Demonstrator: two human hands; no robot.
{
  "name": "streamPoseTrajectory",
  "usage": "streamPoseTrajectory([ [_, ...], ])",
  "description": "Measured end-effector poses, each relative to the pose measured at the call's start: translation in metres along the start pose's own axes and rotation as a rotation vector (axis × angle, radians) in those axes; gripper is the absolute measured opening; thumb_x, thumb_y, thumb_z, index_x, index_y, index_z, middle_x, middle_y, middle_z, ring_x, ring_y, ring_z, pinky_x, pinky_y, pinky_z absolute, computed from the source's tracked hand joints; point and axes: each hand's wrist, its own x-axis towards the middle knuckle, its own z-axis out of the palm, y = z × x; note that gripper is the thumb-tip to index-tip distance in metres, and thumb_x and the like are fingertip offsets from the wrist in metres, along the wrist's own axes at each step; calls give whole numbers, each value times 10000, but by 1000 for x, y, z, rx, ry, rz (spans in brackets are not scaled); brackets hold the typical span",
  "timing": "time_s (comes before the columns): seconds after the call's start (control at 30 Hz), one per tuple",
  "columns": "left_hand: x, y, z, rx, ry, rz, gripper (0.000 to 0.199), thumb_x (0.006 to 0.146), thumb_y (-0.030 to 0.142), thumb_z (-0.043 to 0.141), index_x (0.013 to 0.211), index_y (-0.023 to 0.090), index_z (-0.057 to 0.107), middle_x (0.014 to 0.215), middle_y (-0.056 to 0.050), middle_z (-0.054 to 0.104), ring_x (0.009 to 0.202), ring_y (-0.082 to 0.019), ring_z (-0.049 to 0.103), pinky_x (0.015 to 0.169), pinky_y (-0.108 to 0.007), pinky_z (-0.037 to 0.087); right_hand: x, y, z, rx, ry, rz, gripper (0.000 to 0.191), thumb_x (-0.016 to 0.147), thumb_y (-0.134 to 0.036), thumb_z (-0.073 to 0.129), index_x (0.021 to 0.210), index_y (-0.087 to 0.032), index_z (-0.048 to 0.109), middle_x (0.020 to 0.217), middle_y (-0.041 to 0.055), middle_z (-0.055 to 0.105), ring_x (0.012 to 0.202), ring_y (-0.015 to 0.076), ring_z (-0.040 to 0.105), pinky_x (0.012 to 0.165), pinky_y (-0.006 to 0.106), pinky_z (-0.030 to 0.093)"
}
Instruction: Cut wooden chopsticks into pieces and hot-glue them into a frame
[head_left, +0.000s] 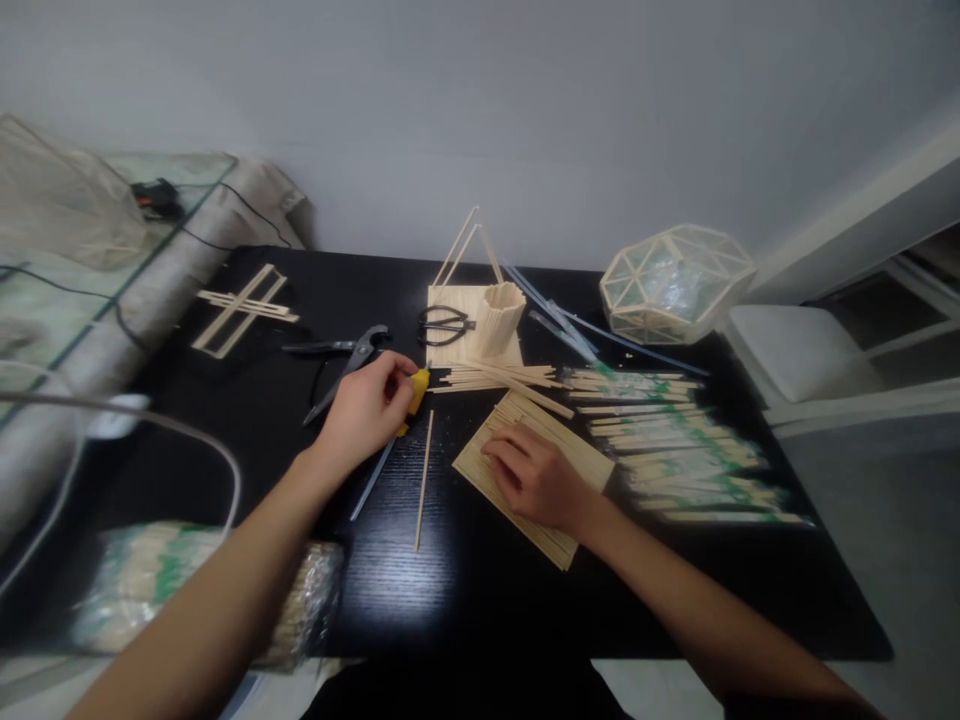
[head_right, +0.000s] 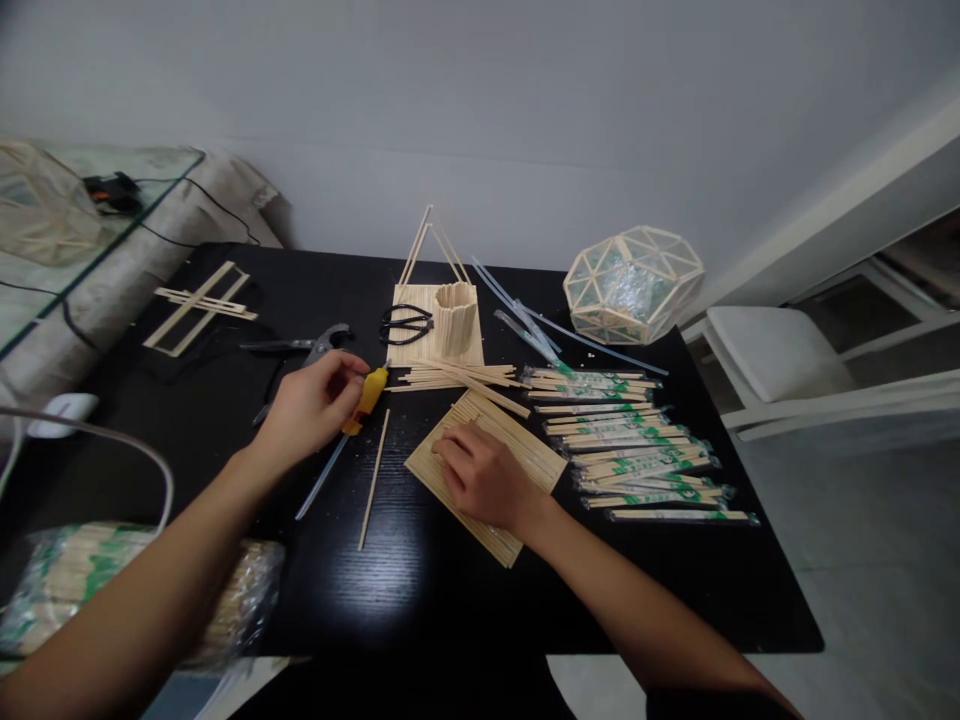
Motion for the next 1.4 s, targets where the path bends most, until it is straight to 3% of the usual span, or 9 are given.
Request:
streamPoseTrajectory([
  [0.33,3,-6,3,153,10,-4,146,883,216,559,970,182,671,866,-63,708,841,-240,676,798,-342,499,-2,-4,0,-9,-26,2,289,991,-15,487,1162,-171,659,1066,118,700,990,247,681,893,410,613],
  [0.57,4,-11,3,303,-9,-42,203,864,218,536,995,158,679,864,-102,712,902,-305,682,829,-400,520,1,-18,-3,-92,-73,209,219,1045,-78,460,1147,-179,626,1034,125,694,968,285,655,874,472,608],
  [0.77,5,-8,6,336,-92,-107,240,889,269,537,1048,149,669,935,-124,742,905,-307,701,838,-405,533,-1,-24,2,-184,-192,222,305,1003,-4,429,1175,-154,631,1093,167,658,1017,316,609,934,521,588],
  [1.0,4,-8,5,306,-95,-141,237,895,296,536,1058,174,659,961,-108,748,913,-296,709,832,-386,539,-1,-25,2,96,-23,220,354,1024,-9,388,1219,-206,608,1122,117,613,1066,253,637,963,453,597],
  [1.13,5,-11,2,301,-81,-175,241,873,269,544,1059,178,666,969,-105,748,901,-294,712,808,-382,538,3,-27,2,257,48,270,226,1066,-87,457,1128,-231,621,1052,75,644,1007,214,673,920,392,606],
  [1.4,10,-33,-16,378,12,-208,222,851,252,546,1019,173,668,1042,-137,720,988,-322,690,879,-421,540,0,-24,11,326,148,306,191,1060,-141,516,1143,-247,651,1053,69,722,997,216,701,915,399,606],
])
